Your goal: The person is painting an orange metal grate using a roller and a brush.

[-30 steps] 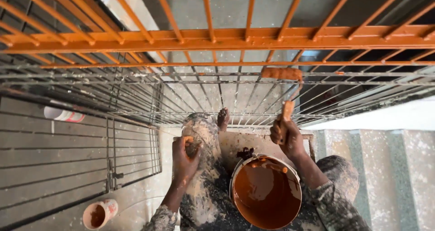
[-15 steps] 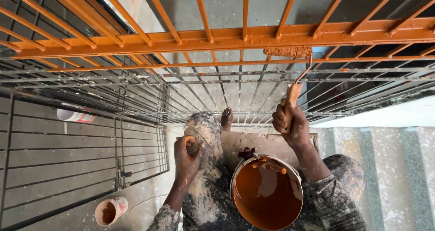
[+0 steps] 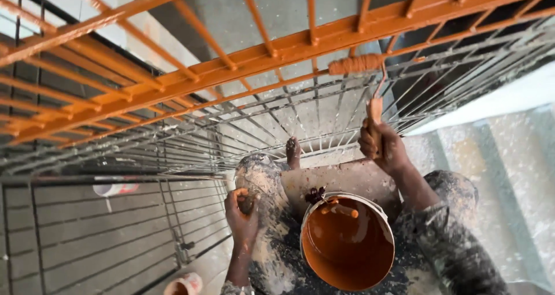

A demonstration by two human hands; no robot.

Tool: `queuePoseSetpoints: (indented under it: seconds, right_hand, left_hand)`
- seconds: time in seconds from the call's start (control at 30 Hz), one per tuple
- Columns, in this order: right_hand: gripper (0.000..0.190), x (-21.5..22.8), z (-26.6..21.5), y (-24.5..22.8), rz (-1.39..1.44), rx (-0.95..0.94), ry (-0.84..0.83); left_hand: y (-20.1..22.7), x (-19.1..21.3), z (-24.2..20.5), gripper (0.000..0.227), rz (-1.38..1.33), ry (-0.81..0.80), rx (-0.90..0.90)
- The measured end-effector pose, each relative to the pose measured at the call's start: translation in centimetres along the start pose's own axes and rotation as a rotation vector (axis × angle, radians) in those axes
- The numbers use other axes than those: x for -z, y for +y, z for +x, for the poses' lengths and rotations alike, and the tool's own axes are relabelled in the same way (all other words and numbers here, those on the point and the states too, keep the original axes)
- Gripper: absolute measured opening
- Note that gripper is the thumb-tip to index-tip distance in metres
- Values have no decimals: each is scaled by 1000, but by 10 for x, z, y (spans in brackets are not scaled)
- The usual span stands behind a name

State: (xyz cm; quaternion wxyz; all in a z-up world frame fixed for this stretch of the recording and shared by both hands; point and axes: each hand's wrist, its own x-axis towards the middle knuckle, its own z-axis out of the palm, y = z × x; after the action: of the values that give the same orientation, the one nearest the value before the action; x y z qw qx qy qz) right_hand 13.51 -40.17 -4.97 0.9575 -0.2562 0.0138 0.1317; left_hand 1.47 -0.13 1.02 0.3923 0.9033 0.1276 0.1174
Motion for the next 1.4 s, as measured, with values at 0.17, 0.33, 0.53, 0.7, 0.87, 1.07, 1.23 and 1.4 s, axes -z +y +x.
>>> queuePoseSetpoints:
  seconds: [0.17, 0.33, 0.53, 0.7, 0.87, 1.07, 1.23, 1.4]
  right_hand:
    - [29, -31, 7, -29, -11, 40, -56]
    - [27, -27, -9, -38, -107, 36, -20]
    - [20, -4, -41, -58, -169, 88, 95]
    - [19, 36, -24, -72, -143, 95, 119]
    - [20, 31, -16, -75, -63, 72, 117]
    - [21, 8, -13, -84, -4, 157, 11]
    - [20, 36, -29, -86, 3, 146, 25]
    - [20, 55, -36, -99, -36, 132, 127]
  left_hand:
    - [-8, -3, 2, 35, 38, 0, -18]
    - [-12, -6, 2, 36, 62, 19, -26]
    - [-15, -6, 2, 37, 99, 11, -23]
    - [-8, -8, 2, 36, 81, 9, -29]
    - [-24, -9, 6, 33, 58, 14, -45]
    - [-4, -6, 4, 31, -68, -40, 73]
    - [-26, -13, 15, 30, -102, -35, -13]
    - [-23, -14, 18, 29, 32, -33, -2]
